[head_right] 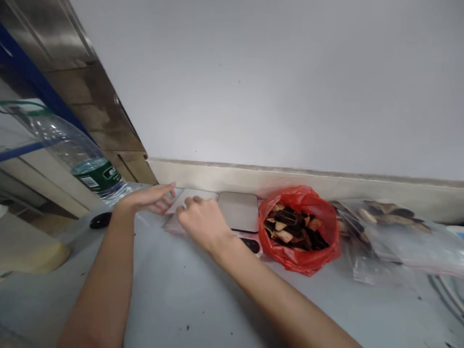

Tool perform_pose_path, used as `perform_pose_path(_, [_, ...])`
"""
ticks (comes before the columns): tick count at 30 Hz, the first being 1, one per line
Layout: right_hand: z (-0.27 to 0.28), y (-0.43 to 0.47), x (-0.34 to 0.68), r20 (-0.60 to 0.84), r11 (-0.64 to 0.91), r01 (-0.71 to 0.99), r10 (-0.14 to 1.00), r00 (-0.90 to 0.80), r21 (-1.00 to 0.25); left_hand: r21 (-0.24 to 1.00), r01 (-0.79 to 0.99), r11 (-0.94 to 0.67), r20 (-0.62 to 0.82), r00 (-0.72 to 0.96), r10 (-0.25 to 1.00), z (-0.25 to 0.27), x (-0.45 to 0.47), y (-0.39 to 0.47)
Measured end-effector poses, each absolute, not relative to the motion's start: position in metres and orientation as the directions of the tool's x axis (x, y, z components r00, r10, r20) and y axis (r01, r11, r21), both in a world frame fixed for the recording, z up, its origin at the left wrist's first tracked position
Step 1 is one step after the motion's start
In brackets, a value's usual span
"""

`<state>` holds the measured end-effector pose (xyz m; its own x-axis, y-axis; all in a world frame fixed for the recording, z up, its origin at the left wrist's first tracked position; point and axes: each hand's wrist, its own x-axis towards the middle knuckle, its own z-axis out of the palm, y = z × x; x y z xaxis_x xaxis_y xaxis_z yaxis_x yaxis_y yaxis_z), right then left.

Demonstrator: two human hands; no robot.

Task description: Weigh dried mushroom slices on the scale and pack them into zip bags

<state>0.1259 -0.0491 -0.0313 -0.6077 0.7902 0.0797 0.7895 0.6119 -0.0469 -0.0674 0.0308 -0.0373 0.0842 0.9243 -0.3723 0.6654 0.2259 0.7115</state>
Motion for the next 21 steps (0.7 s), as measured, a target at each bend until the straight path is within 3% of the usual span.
perform_pose_path(4, [-0.057,-0.052,0.108,-0.061,0.649,0.757,0.755,-0.653,-0.070,0.673,0.716,0.187,-0.428,0.170,0.888,-0.047,-0.068,0.035])
perform_pose_path(9, [-0.069,-0.053,0.109,-0.120,0.642,0.763,0.754,-0.646,-0.075,0.582,0.812,-0.036,-0.309,0.262,0.914,-0.053,-0.051,0.049])
perform_pose_path(14, [-0.067,-0.059,0.108,-0.141,0.639,0.766,0.753,-0.643,-0.076,0.538,0.818,-0.203,-0.309,0.416,0.856,-0.059,-0.028,0.047])
perform_pose_path(21, [-0.068,-0.065,0.116,-0.133,0.640,0.756,0.744,-0.654,-0.135,0.415,0.867,-0.276,-0.353,0.433,0.830,-0.067,-0.014,0.047])
